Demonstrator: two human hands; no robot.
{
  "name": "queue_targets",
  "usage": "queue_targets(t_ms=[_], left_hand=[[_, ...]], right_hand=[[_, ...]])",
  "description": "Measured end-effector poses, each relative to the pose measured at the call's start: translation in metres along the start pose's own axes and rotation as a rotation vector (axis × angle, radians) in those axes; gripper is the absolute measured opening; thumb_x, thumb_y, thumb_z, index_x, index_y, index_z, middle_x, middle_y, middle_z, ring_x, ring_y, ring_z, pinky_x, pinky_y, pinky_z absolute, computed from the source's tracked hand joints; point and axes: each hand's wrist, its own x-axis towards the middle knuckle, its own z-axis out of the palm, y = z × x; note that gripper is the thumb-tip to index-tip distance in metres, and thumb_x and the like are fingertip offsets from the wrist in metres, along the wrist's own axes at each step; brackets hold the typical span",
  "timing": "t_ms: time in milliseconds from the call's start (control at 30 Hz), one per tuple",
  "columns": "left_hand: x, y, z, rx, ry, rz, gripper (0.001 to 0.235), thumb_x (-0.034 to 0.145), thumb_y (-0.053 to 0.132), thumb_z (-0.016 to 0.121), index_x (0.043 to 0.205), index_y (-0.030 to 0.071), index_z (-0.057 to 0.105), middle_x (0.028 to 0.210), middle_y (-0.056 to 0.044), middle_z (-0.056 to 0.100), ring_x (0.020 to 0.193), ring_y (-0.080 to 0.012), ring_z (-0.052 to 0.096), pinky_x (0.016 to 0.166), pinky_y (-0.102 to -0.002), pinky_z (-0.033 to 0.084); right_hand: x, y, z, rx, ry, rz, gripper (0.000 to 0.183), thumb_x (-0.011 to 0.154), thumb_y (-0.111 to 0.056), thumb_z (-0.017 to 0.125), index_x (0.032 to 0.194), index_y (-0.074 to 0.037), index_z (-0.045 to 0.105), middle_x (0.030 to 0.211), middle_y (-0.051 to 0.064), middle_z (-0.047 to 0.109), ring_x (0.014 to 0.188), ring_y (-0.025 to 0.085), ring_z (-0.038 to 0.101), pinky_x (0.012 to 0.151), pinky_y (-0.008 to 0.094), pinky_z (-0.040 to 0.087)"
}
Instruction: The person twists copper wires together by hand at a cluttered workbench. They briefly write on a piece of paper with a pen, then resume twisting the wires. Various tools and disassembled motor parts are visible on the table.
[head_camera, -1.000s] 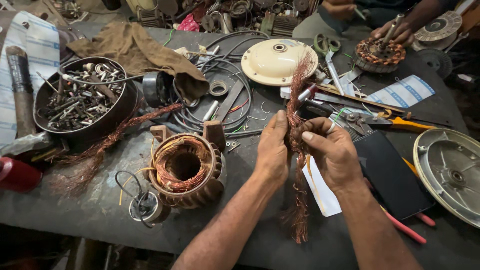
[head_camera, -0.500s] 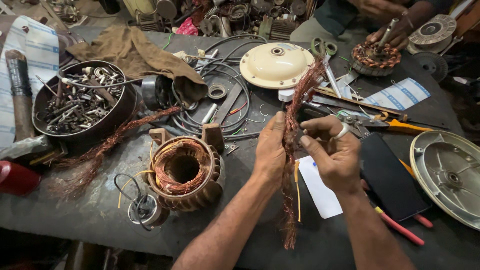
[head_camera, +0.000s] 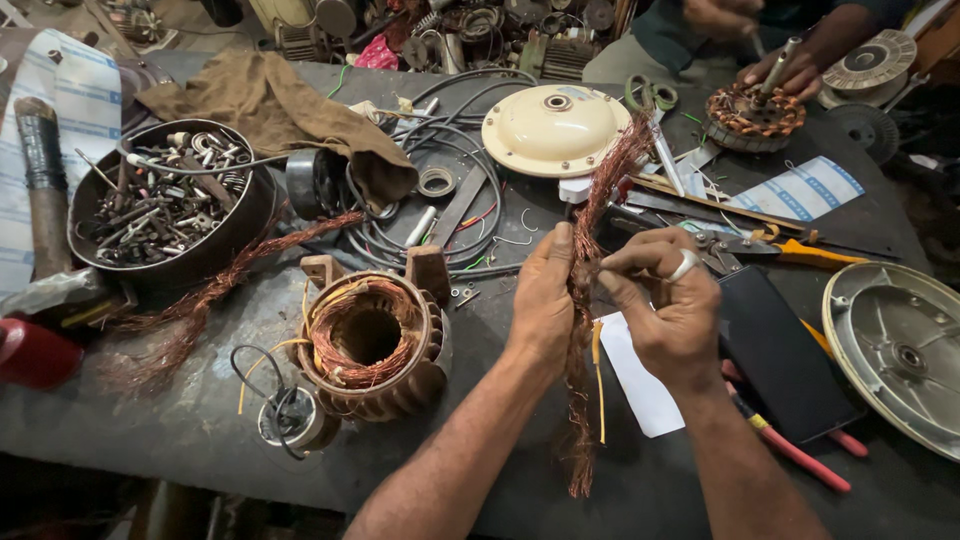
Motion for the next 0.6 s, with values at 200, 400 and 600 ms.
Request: queue_targets(t_ms=[200,400,600], left_hand=[[-0.001,0.008,0.004,0.1,0.046,-0.047,0.037,0.109,0.042,0.049,0.089,0.012,0.06,0.069,0.006,0.051,0.056,-0.0041,0.042,0.048,-0.021,0.034],[0.0,0.016,0.005,0.136,0.044,-0.008,0.038,0.108,0.041,0.047,0.086,0.011,0.058,0.066,0.004,0.05,0.051,-0.008,0.04,0.044,-0.025,0.032],[0.006,0.004,-0.001,0.12,0.003,0.075,0.034,0.111,0.036,0.049,0.093,0.01,0.062,0.075,0.005,0.053,0.065,-0.0045,0.042,0.058,-0.022,0.035]], right_hand=[[-0.003,0.014,-0.007,0.116,0.008,0.147,0.009,0.101,0.002,0.069,0.105,-0.003,0.063,0.107,0.003,0.047,0.09,0.007,0.049,0.083,0.021,0.043],[0.003,0.003,-0.007,0.001,-0.021,0.037,0.009,0.097,0.0,0.067,0.105,0.0,0.064,0.111,0.003,0.049,0.099,0.009,0.056,0.089,0.023,0.05],[0.003,-0.022,-0.002,-0.273,0.058,-0.092,0.021,0.091,-0.002,0.072,0.112,-0.004,0.069,0.108,0.005,0.054,0.095,0.013,0.059,0.089,0.027,0.051]])
